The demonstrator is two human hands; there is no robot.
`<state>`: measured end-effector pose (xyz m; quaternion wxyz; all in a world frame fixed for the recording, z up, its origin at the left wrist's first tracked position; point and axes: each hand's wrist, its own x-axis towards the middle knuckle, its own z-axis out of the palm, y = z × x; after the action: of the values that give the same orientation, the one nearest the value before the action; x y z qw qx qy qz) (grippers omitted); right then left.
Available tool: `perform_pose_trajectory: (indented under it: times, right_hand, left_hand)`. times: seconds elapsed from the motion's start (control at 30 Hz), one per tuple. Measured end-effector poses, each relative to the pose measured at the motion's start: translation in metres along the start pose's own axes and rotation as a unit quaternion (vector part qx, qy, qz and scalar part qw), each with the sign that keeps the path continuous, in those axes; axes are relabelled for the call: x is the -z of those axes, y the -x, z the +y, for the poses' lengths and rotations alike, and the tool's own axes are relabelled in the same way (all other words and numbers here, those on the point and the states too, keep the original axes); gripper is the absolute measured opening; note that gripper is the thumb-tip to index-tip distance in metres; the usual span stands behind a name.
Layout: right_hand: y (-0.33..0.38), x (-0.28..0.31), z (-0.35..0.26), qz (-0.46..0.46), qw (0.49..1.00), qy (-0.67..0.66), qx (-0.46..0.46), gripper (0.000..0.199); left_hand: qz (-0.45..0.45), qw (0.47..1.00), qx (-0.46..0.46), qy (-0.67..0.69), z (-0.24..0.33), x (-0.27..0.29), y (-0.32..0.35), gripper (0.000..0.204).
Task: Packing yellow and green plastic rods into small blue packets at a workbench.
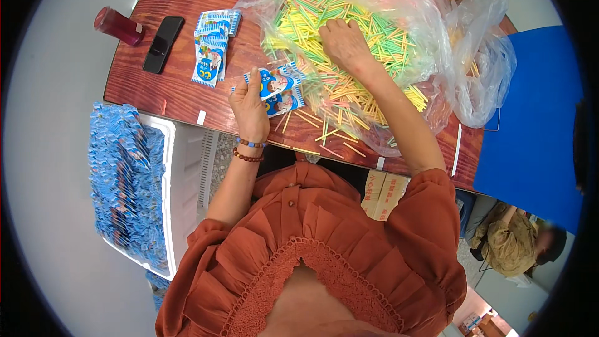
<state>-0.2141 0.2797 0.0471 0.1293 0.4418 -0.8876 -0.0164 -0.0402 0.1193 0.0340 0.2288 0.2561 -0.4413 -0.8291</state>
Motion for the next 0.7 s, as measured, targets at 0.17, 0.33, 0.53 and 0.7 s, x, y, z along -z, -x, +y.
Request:
perform_pose_trajectory:
  times: [0.17,0.33,0.53,0.7]
  right_hand:
    - [0.007,0.003,0.011,0.000,0.997,-0.073,-0.017,0.014]
    - [0.007,0.013,0.022,-0.077,0.976,-0.176,-0.100,0.017]
    - [0.010,0.026,0.024,0.084,0.790,-0.567,-0.217,0.023]
    - [0.013,0.037,-0.001,0.167,0.445,-0.852,-0.218,0.017]
  left_hand:
    - [-0.005,1.000,0.005,0.024,0.002,0.003,-0.001,0.023]
    - [-0.014,0.998,0.027,0.047,0.008,-0.015,0.005,0.024]
    - [-0.042,0.999,0.031,0.014,-0.001,-0.011,-0.009,0.024]
    - [-0.041,0.998,0.025,0.036,-0.011,-0.032,-0.017,0.027]
